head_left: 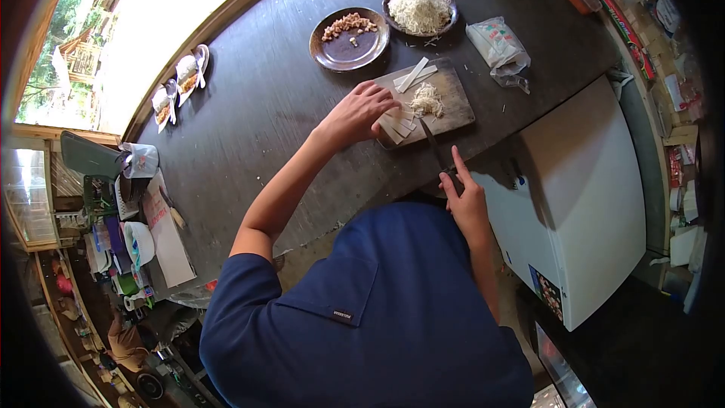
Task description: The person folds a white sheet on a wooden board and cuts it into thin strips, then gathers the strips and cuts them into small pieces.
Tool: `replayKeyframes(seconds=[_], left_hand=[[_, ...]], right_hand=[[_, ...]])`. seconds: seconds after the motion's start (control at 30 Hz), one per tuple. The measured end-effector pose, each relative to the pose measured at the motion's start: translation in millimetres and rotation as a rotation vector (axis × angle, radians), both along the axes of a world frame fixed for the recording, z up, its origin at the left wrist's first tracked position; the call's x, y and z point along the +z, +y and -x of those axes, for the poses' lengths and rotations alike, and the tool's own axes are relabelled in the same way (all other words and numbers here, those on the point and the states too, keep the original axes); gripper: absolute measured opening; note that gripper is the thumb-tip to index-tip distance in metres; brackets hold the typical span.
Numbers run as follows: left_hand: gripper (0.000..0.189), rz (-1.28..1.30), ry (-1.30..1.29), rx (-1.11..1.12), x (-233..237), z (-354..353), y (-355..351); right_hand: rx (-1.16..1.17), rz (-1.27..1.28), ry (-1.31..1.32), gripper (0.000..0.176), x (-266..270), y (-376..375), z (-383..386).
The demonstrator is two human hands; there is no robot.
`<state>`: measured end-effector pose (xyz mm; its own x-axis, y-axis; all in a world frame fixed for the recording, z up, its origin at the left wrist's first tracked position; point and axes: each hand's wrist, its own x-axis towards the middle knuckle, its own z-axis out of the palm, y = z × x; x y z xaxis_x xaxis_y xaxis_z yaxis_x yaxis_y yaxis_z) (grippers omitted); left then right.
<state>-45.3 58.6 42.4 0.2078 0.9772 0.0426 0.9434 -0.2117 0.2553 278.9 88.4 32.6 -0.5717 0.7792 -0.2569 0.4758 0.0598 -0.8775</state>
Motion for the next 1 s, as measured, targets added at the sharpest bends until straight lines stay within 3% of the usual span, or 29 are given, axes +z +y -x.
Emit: replayKeyframes(seconds=[0.13, 0.33, 0.87, 1.0], left_hand=[[0.048, -0.006, 0.031, -0.003, 2.3, -0.5, 2.1], [0.033, 0.015, 0.040, -0.064, 3.8, -1.6, 9.1], [0.024, 0.047, 0.223, -0.026, 14.0, -8.8, -7.9], [0.029, 0.049, 0.071, -0.004, 9.4, -1.3, -19.1]], right_hand=[[0.025, -0.036, -0.041, 0.063, -7.7, -1.6, 3.9], [0.025, -0.031, 0.003, 0.062, -9.2, -2.0, 6.0], [0.049, -0.004, 0.048, 0.060, -12.2, -4.9, 4.9], [0.077, 0.007, -0.023, 0.061, -3.2, -5.1, 9.6]])
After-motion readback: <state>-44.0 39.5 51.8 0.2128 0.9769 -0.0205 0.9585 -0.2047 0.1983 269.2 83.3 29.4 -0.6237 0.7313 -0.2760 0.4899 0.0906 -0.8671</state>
